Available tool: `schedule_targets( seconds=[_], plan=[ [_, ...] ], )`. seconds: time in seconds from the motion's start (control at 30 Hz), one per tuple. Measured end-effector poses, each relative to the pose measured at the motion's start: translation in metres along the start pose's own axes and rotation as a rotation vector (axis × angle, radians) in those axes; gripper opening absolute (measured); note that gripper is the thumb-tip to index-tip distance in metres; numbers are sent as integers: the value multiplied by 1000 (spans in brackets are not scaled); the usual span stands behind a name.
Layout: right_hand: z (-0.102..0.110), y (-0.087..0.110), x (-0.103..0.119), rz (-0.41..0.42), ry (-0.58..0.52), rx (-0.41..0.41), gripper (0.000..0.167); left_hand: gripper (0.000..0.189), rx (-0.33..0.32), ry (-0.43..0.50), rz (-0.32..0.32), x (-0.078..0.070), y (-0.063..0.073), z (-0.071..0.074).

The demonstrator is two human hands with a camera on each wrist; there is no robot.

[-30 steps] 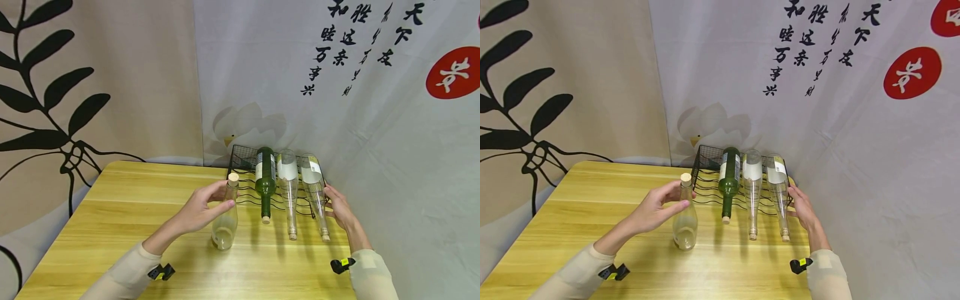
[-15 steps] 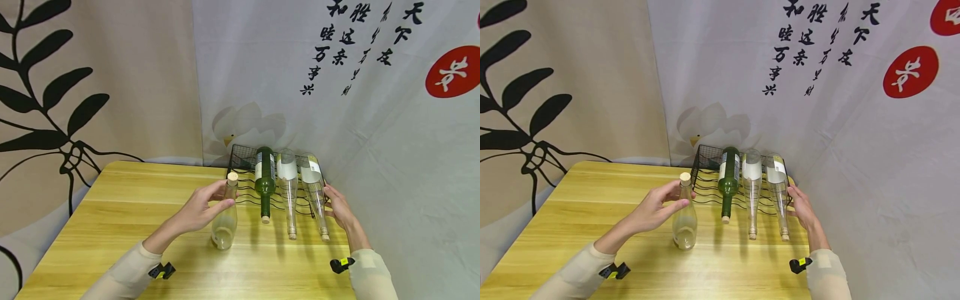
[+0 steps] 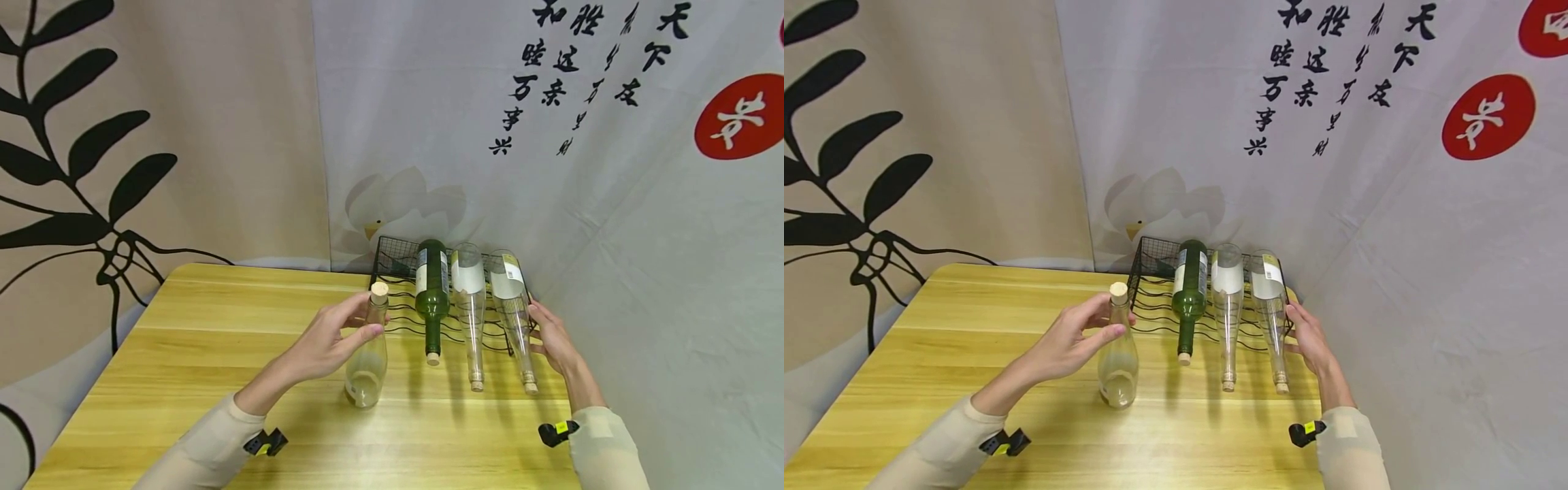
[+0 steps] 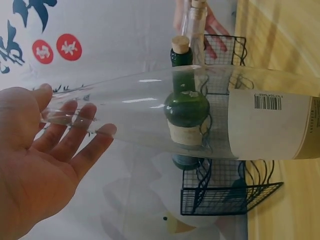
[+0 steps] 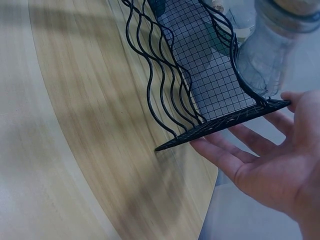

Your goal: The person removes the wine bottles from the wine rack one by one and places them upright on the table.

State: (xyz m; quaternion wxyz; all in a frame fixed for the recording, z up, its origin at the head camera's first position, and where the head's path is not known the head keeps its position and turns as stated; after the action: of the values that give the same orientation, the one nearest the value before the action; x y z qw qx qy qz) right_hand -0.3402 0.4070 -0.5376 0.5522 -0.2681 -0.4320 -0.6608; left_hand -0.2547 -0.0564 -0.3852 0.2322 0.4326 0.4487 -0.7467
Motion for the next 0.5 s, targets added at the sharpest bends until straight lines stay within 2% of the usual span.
schedule_targets(
  seconds=[0.17,0.5],
  plan=[
    [0,-1,0,2,3,2,78,41,-15,-10,-5,-2,0,4],
    [-1,-1,-2,-5,15,12,77,39,-61,-52,-20,-12,0,23]
  ],
)
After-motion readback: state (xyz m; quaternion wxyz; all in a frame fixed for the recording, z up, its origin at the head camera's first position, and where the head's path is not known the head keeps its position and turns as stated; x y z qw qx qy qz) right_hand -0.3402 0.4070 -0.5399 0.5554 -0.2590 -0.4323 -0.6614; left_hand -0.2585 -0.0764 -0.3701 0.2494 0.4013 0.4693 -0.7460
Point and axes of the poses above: each hand's wrist, its own y-axis away from the middle knuckle, its own z-axis out of the back of the hand, x = y × z, the point moved 9 cm from there along -y, towards the middle knuckle, and after that the axes turned 14 degrees about y, right-handed, at the moved point
